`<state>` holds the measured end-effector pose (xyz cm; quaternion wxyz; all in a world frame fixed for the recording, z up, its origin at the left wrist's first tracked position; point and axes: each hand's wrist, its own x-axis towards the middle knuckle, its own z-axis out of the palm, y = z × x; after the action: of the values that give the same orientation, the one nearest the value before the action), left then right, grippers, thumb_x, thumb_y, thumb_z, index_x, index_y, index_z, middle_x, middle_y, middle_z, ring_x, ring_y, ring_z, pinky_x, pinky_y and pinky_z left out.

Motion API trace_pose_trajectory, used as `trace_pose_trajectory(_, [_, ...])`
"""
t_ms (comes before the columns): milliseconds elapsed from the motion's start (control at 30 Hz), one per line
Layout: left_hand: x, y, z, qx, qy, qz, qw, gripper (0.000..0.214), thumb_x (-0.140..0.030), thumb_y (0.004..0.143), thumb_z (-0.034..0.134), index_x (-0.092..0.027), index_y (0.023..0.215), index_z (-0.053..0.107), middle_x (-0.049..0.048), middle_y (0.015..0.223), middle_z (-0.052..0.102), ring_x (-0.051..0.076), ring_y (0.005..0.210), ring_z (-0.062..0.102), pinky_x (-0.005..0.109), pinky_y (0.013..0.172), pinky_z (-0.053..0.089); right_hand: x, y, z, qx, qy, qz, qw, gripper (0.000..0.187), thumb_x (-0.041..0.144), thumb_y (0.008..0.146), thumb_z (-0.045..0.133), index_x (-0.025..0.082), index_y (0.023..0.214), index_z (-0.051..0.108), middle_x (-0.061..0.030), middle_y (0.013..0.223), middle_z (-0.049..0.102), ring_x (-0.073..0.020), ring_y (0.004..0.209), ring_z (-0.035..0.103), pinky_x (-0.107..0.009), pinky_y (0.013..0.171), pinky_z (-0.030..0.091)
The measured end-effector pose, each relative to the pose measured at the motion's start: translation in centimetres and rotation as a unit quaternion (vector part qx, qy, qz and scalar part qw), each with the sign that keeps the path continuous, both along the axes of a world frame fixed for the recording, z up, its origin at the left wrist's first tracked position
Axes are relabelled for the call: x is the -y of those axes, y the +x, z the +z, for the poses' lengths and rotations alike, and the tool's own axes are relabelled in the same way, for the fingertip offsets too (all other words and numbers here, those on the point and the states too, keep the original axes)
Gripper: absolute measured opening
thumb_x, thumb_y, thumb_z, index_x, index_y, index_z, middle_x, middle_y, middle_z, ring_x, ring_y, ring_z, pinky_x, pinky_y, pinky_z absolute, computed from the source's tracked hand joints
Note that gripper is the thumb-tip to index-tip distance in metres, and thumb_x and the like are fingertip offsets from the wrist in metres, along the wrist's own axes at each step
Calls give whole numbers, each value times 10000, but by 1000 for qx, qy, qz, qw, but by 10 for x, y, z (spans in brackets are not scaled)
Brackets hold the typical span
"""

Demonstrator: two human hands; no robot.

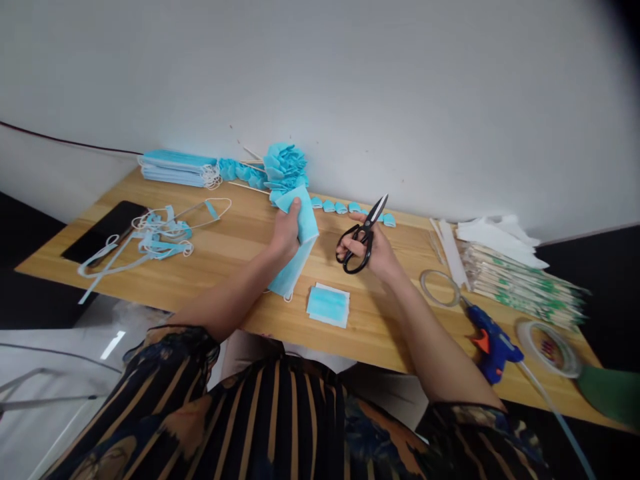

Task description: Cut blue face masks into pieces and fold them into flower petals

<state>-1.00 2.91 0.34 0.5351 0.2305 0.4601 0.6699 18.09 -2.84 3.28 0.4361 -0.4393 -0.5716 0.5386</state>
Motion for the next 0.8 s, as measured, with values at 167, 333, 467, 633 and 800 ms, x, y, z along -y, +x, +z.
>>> trace_pose_trajectory(167, [1, 1, 5, 15, 2, 13, 1000, 165, -352, 943, 711, -200, 1005, 688, 96, 1167, 777, 262, 1224, 708, 420, 1106, 556, 12, 2, -12, -93, -74, 35, 992, 540, 642, 790, 804, 259, 1092, 572, 109, 585, 466, -90, 453, 420, -273, 527, 512])
trace_pose_trajectory(333, [1, -5, 7, 0, 3, 11, 1000, 297, -438, 903, 750, -208, 1083, 698, 100, 1181, 770, 301, 1256, 684, 428, 1085, 564, 27, -3, -7, -128, -121, 104, 979, 747, 926, 729, 613, 269, 1085, 607, 58, 689, 463, -121, 557, 457, -343, 634, 590])
trace_pose_trajectory(467, [-1, -10, 12, -5, 0, 15, 1000, 327, -505, 920, 724, -224, 1083, 687, 77, 1017, 775, 290, 1180, 708, 395, 1013, 600, 33, -6, 6, -144, -145, 173, 964, 805, 953, 726, 571, 251, 1110, 650, -13, 792, 551, -179, 704, 562, -368, 669, 594])
trace_pose_trajectory(633, [1, -10, 18, -25, -26, 38, 999, 285, -502, 958, 693, -223, 1011, 670, 44, 841, 726, 269, 1119, 708, 396, 999, 590, 36, -6, 6, -151, -155, 231, 949, 641, 735, 823, 712, 207, 1185, 688, -22, 796, 581, -144, 647, 525, -277, 545, 547])
trace_pose_trajectory(800, [1, -9, 21, -16, -19, 53, 998, 220, -423, 1007, 638, -213, 1064, 671, 40, 864, 733, 254, 1160, 690, 386, 1027, 577, 34, -9, -2, -159, -174, 225, 945, 625, 713, 868, 679, 178, 1191, 698, -7, 742, 565, -118, 586, 463, -236, 472, 505])
